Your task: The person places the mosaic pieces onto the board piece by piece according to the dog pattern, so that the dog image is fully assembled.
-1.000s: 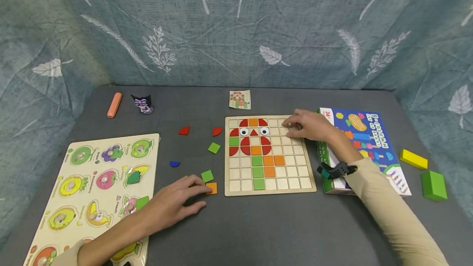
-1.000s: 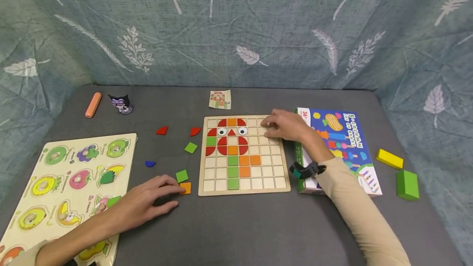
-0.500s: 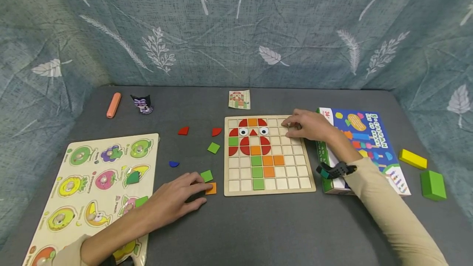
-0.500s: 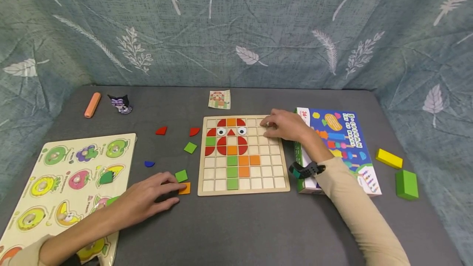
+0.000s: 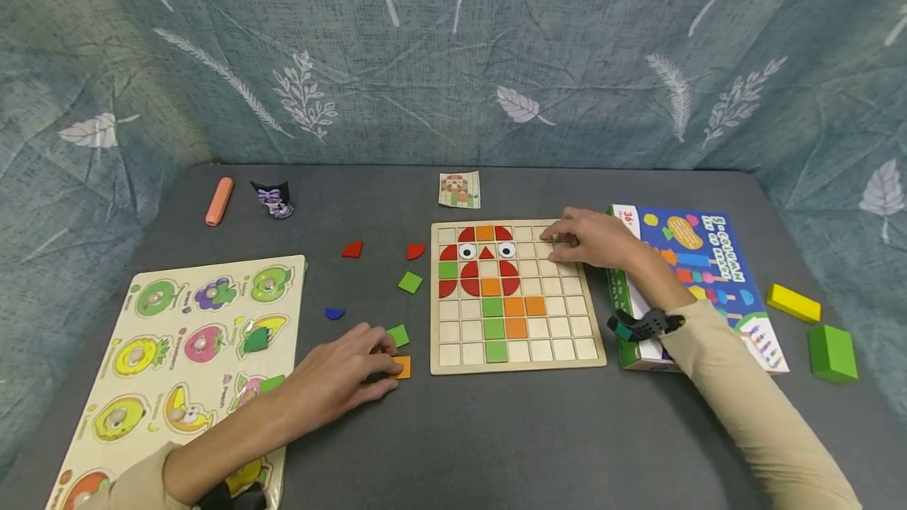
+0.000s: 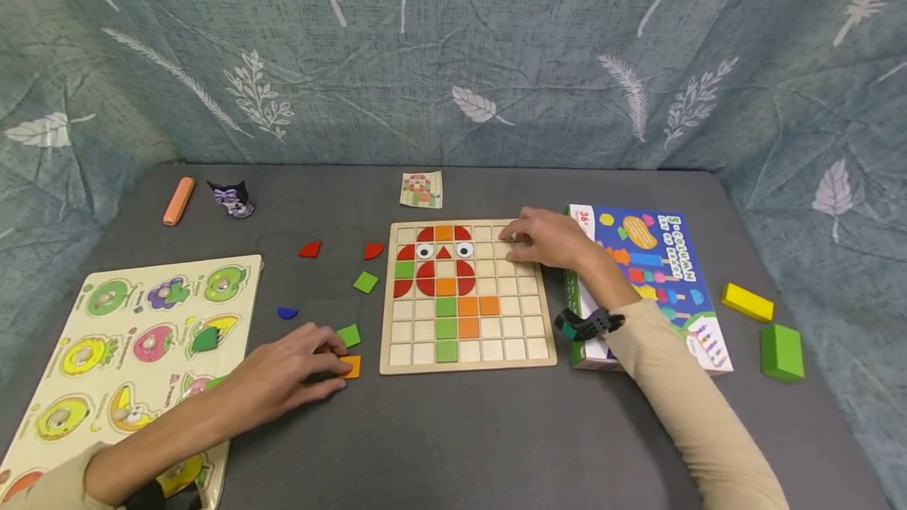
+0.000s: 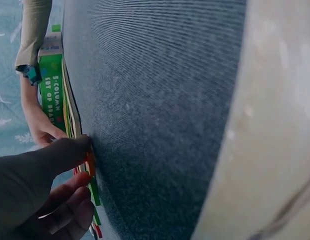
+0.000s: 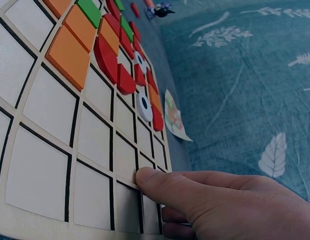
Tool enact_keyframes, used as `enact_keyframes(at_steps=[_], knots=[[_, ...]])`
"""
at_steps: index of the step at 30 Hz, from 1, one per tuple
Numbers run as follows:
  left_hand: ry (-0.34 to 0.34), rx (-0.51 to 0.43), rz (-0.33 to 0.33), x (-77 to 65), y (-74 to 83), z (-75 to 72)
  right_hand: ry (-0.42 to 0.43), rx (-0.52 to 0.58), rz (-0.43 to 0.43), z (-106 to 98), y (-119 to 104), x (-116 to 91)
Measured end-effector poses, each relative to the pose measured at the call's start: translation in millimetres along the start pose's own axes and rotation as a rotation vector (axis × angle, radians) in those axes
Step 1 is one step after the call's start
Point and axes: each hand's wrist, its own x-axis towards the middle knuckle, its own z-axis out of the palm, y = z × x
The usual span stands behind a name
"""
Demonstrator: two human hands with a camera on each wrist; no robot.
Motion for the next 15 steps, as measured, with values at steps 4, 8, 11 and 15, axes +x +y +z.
enact_keyframes(at_steps=[4,8,11,15], knots=[[-0.001,0.029,0.036,3.6,-0.4,-1.7,-0.003,-0.002,0.004,0,0,0],[-0.005,0.028,0.073,23.7,5.1,-7.6,-0.002,-0.009,0.01,0,0,0],[0.011,0.039,0.132,50.3,14.2,-8.3,0.0,-0.007,0.016,-1,0,-1],[0.012,0.092,0.24,88.9,28.2,0.1,0.003,0.003,0.005,-1,0,0]])
